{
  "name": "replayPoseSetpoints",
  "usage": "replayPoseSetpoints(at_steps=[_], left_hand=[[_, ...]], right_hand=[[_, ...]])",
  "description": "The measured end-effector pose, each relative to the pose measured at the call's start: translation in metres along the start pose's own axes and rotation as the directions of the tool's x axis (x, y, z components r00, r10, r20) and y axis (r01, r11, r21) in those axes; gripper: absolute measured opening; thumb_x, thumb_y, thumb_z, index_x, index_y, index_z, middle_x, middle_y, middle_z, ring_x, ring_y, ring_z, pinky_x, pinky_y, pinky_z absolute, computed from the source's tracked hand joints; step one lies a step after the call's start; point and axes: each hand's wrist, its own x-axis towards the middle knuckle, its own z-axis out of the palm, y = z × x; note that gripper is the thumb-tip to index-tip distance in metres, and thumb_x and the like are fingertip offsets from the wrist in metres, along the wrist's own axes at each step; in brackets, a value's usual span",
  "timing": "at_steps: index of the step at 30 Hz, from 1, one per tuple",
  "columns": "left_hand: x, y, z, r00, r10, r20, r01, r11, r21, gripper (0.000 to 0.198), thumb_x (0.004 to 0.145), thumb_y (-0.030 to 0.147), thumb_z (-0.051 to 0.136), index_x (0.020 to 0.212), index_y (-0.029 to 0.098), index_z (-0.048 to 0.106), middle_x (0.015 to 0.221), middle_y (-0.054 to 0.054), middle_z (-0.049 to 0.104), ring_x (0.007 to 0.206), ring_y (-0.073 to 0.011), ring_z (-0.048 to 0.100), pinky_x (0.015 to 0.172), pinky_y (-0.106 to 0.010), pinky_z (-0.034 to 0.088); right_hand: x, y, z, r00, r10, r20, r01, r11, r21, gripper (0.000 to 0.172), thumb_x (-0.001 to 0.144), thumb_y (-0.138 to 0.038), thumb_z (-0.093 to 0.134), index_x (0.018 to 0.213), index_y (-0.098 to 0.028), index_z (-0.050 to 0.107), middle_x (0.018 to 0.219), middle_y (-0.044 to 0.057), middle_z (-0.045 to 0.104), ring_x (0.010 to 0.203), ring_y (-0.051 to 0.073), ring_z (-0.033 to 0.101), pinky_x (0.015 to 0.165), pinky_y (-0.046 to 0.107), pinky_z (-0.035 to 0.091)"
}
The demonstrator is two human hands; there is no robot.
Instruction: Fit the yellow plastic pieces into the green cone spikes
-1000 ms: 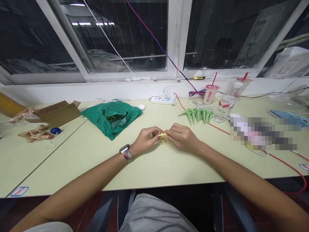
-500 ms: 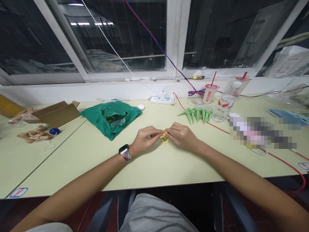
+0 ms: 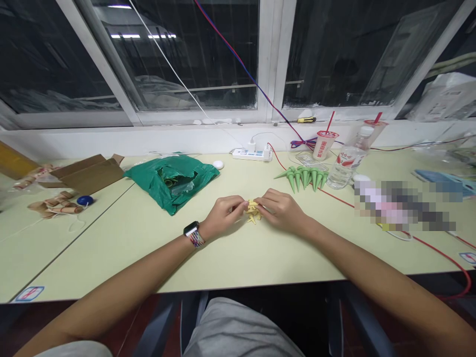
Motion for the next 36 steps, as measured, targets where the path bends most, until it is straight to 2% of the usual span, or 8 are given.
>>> replayPoseSetpoints(at_steps=[4,10,17,21,26,31,34,36], left_hand=[[0.000,0.001,-0.002,0.999,-0.032,0.004,0.032,0.999,0.004,0.047,0.110,0.039,0.045,0.071,0.019,0.061,0.063,0.000,0.058,0.060,-0.0133,0.054,0.064,-0.028,0.042],[-0.001,0.001,-0.001,0.997,-0.069,-0.033,0.066,0.993,-0.101,0.024,0.103,0.042,0.060,0.095,0.020,0.061,0.073,0.001,0.061,0.065,-0.0136,0.055,0.061,-0.026,0.043],[0.000,0.000,-0.001,0.993,-0.112,0.028,0.114,0.991,-0.066,0.048,0.110,0.041,0.042,0.069,0.019,0.052,0.062,0.003,0.053,0.059,-0.0121,0.048,0.063,-0.028,0.040],[-0.001,-0.002,0.000,0.996,-0.083,0.038,0.084,0.995,-0.045,0.040,0.107,0.041,0.050,0.074,0.019,0.058,0.063,0.003,0.054,0.059,-0.0124,0.048,0.061,-0.028,0.039],[0.001,-0.003,0.000,0.997,-0.073,-0.004,0.073,0.997,-0.028,0.031,0.104,0.039,0.054,0.083,0.019,0.062,0.067,0.002,0.058,0.062,-0.0132,0.051,0.061,-0.027,0.041],[-0.008,-0.015,-0.024,0.997,-0.079,-0.005,0.079,0.995,0.066,0.029,0.103,0.039,0.055,0.084,0.019,0.063,0.069,0.001,0.059,0.063,-0.0148,0.053,0.062,-0.028,0.042],[-0.024,-0.031,-0.051,0.994,-0.083,0.070,0.068,0.979,0.193,0.025,0.103,0.038,0.056,0.090,0.019,0.068,0.080,-0.003,0.067,0.069,-0.0162,0.058,0.065,-0.029,0.043],[-0.034,-0.042,-0.067,0.992,-0.105,0.072,0.079,0.953,0.292,0.024,0.102,0.038,0.058,0.092,0.020,0.070,0.084,-0.003,0.068,0.071,-0.0167,0.059,0.067,-0.029,0.043]], right_hand=[[0.000,0.001,0.000,1.000,0.006,-0.005,-0.006,1.000,-0.007,0.021,0.107,-0.021,0.052,0.113,-0.019,0.072,0.086,0.009,0.073,0.081,0.021,0.063,0.071,0.035,0.051],[-0.001,0.002,0.002,1.000,0.009,-0.003,-0.009,1.000,-0.016,0.019,0.106,-0.021,0.054,0.112,-0.019,0.072,0.085,0.009,0.073,0.081,0.022,0.063,0.070,0.035,0.050],[-0.002,0.001,0.001,1.000,0.009,0.000,-0.009,0.999,-0.048,0.018,0.106,-0.021,0.054,0.110,-0.019,0.071,0.087,0.008,0.074,0.080,0.021,0.064,0.070,0.035,0.049],[-0.001,0.000,0.001,1.000,0.011,0.003,-0.010,0.998,-0.057,0.017,0.105,-0.020,0.054,0.109,-0.018,0.071,0.086,0.008,0.074,0.080,0.021,0.064,0.069,0.035,0.048],[0.000,0.002,0.002,0.999,0.042,0.008,-0.041,0.997,-0.072,0.016,0.104,-0.020,0.055,0.105,-0.018,0.071,0.087,0.008,0.074,0.081,0.021,0.064,0.070,0.033,0.047],[-0.016,0.013,-0.014,0.977,0.211,0.035,-0.207,0.974,-0.092,0.016,0.101,-0.023,0.058,0.101,-0.018,0.073,0.083,0.006,0.072,0.072,0.017,0.063,0.064,0.031,0.044],[-0.037,0.025,-0.034,0.926,0.368,0.078,-0.358,0.926,-0.123,0.017,0.099,-0.026,0.060,0.100,-0.018,0.075,0.084,0.004,0.071,0.064,0.015,0.060,0.061,0.031,0.042],[-0.052,0.034,-0.047,0.879,0.466,0.101,-0.454,0.883,-0.120,0.018,0.098,-0.028,0.062,0.099,-0.018,0.076,0.088,0.005,0.071,0.064,0.015,0.059,0.062,0.032,0.044]])
